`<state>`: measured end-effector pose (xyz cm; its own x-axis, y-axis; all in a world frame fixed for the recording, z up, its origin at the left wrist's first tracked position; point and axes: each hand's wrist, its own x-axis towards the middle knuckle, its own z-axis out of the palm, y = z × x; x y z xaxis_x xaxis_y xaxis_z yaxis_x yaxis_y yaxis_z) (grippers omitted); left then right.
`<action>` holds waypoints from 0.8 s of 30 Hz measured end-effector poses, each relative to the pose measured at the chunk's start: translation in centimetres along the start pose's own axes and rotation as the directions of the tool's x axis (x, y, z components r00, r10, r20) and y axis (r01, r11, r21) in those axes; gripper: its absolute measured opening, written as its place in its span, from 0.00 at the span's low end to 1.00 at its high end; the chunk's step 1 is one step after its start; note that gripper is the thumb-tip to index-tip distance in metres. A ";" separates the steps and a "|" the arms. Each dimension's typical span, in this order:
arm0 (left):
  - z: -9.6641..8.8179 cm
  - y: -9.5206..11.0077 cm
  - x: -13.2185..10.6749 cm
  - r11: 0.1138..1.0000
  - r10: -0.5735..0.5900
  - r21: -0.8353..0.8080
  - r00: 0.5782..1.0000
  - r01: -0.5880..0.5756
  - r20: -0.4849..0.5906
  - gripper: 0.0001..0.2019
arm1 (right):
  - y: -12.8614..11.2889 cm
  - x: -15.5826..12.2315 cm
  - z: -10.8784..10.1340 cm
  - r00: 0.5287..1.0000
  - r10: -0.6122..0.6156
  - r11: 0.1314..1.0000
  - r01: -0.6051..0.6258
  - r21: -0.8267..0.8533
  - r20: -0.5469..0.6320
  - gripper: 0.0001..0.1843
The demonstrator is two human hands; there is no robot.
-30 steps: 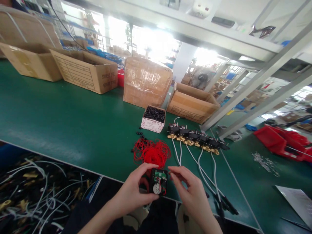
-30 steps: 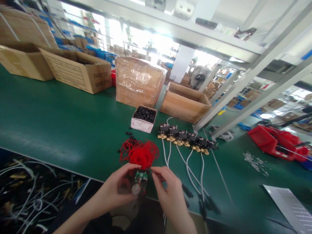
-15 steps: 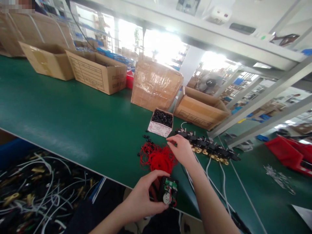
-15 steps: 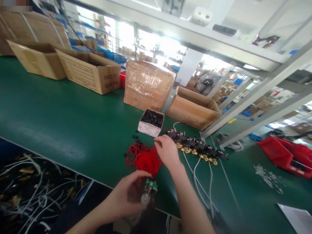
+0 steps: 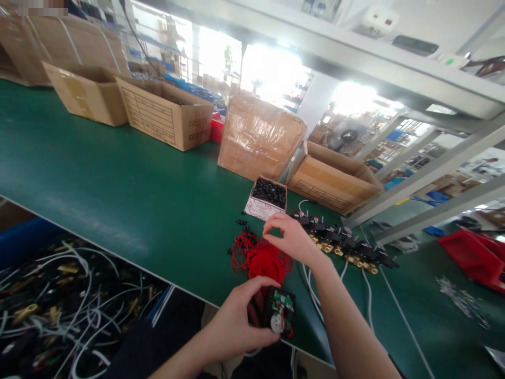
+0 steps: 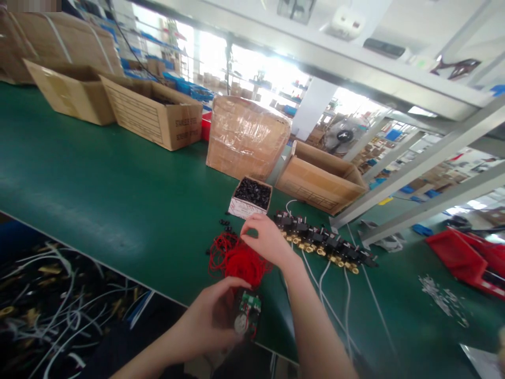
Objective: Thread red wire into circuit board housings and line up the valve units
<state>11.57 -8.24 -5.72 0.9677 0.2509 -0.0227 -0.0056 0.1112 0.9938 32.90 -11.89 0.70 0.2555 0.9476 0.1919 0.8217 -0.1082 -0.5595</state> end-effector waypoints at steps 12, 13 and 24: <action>0.1 -0.1 -0.1 0.999 -0.011 0.050 1.000 0.012 -0.015 0.29 | -4.6 -4.0 -6.8 0.940 0.300 0.867 -0.198 0.457 -0.162 0.12; 0.1 -0.1 -0.1 0.998 -0.013 0.057 1.000 0.014 -0.014 0.29 | -4.7 -4.4 -6.8 0.938 0.309 0.870 -0.212 0.446 -0.158 0.12; 0.5 0.9 -0.4 0.990 -0.008 0.140 0.999 0.014 -0.043 0.29 | -6.4 -9.9 -5.3 0.923 0.385 0.833 -0.334 0.440 -0.029 0.12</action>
<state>11.31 -8.70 -4.81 0.9561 0.2911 -0.0348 0.0429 -0.0215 0.9988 27.77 -22.20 6.66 0.5665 0.8239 -0.0152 0.3752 -0.2743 -0.8854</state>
